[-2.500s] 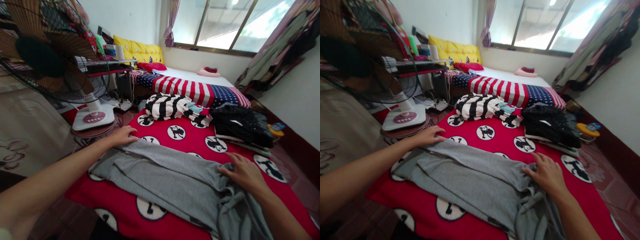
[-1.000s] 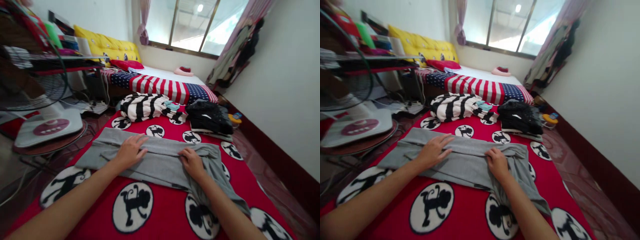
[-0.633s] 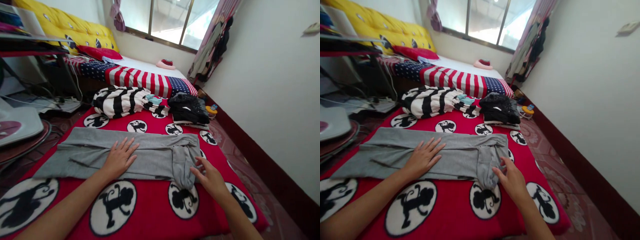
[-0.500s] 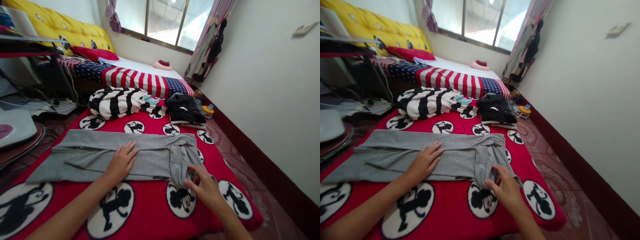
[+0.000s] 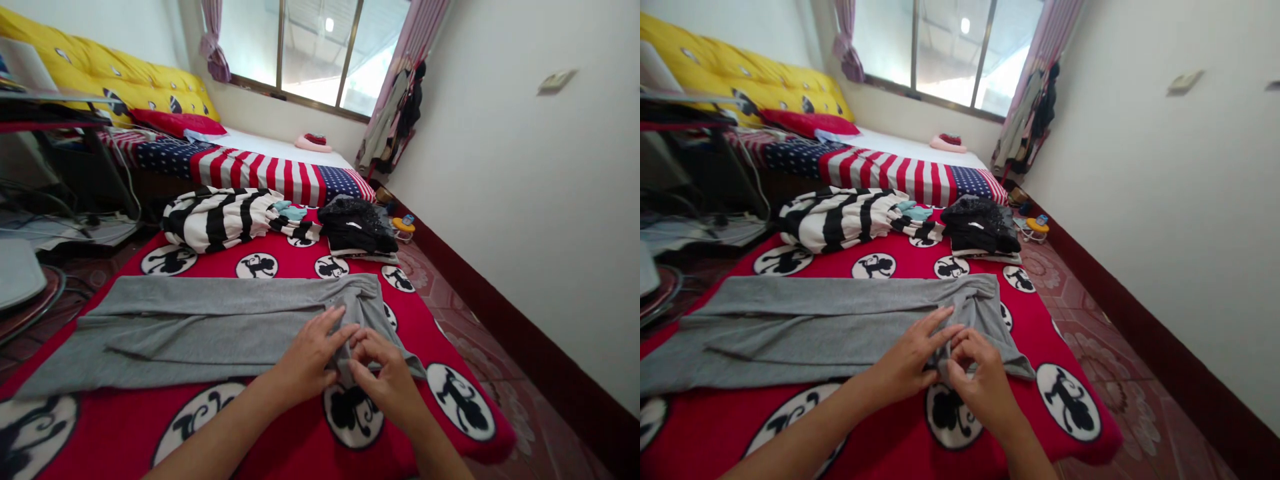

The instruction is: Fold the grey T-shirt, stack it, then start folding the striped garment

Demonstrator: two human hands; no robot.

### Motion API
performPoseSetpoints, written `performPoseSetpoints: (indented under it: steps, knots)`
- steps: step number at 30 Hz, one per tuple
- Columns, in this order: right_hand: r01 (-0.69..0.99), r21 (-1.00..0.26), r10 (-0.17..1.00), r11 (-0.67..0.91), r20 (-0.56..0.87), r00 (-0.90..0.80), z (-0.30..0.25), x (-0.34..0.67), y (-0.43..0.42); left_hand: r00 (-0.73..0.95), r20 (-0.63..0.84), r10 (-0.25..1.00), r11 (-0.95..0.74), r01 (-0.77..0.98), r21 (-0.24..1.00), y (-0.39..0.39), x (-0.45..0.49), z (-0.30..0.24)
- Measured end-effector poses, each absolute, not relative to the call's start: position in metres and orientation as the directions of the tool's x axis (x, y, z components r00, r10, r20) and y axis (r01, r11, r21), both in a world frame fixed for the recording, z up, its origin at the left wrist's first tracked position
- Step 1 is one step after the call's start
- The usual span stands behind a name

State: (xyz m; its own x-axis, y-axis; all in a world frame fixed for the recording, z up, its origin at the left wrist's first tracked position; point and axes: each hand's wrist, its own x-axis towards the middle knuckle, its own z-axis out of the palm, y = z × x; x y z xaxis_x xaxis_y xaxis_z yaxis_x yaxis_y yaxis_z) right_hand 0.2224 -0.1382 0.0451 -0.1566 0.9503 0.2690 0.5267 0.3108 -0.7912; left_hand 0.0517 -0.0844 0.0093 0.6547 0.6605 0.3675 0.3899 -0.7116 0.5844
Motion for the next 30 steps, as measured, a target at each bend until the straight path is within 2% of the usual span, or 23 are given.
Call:
performPoseSetpoints:
  steps: [4, 6, 8, 11, 14, 18, 22, 25, 27, 30]
  knots:
    - [0.446, -0.822, 0.934, 0.355, 0.286, -0.216, 0.058, 0.226, -0.137, 0.586, 0.499, 0.638, -0.767, 0.431, 0.475, -0.09, 0.043, 0.015]
    - [0.454, -0.832, 0.948, 0.319, 0.282, -0.15, 0.056, 0.238, -0.124, 0.56, 0.55, 0.62, -0.785, 0.435, 0.442, -0.102, 0.034, 0.024]
    - [0.519, -0.806, 0.95, 0.284, 0.309, -0.04, 0.048, 0.254, -0.101, 0.542, 0.561, 0.626, -0.78, 0.426, 0.459, -0.116, 0.025, 0.036]
    - [0.676, -0.675, 0.915, 0.296, 0.403, 0.002, 0.029, 0.276, -0.057, 0.525, 0.545, 0.654, -0.754, 0.397, 0.524, -0.137, 0.02, 0.051]
    - [0.799, -0.489, 0.891, 0.349, 0.437, -0.122, 0.009, 0.289, -0.019, 0.534, 0.543, 0.648, -0.748, 0.315, 0.584, -0.15, 0.022, 0.058]
    - [0.865, -0.342, 0.91, 0.368, 0.322, -0.26, -0.003, 0.299, 0.004, 0.607, 0.576, 0.547, -0.777, 0.113, 0.619, -0.157, 0.027, 0.055]
    - [0.885, -0.269, 0.92, 0.379, 0.209, -0.331, -0.001, 0.306, -0.006, 0.63, 0.597, 0.497, -0.811, 0.092, 0.578, -0.16, 0.026, 0.054]
    - [0.833, -0.274, 0.877, 0.48, 0.168, -0.45, 0.007, 0.304, -0.024, 0.645, 0.598, 0.476, -0.853, 0.173, 0.493, -0.159, 0.017, 0.068]
    - [0.779, -0.336, 0.845, 0.529, 0.118, -0.522, 0.013, 0.302, -0.037, 0.655, 0.58, 0.485, -0.864, 0.253, 0.436, -0.158, 0.009, 0.083]
    - [0.73, -0.442, 0.824, 0.52, 0.035, -0.566, 0.018, 0.3, -0.054, 0.638, 0.566, 0.523, -0.851, 0.359, 0.382, -0.157, -0.003, 0.107]
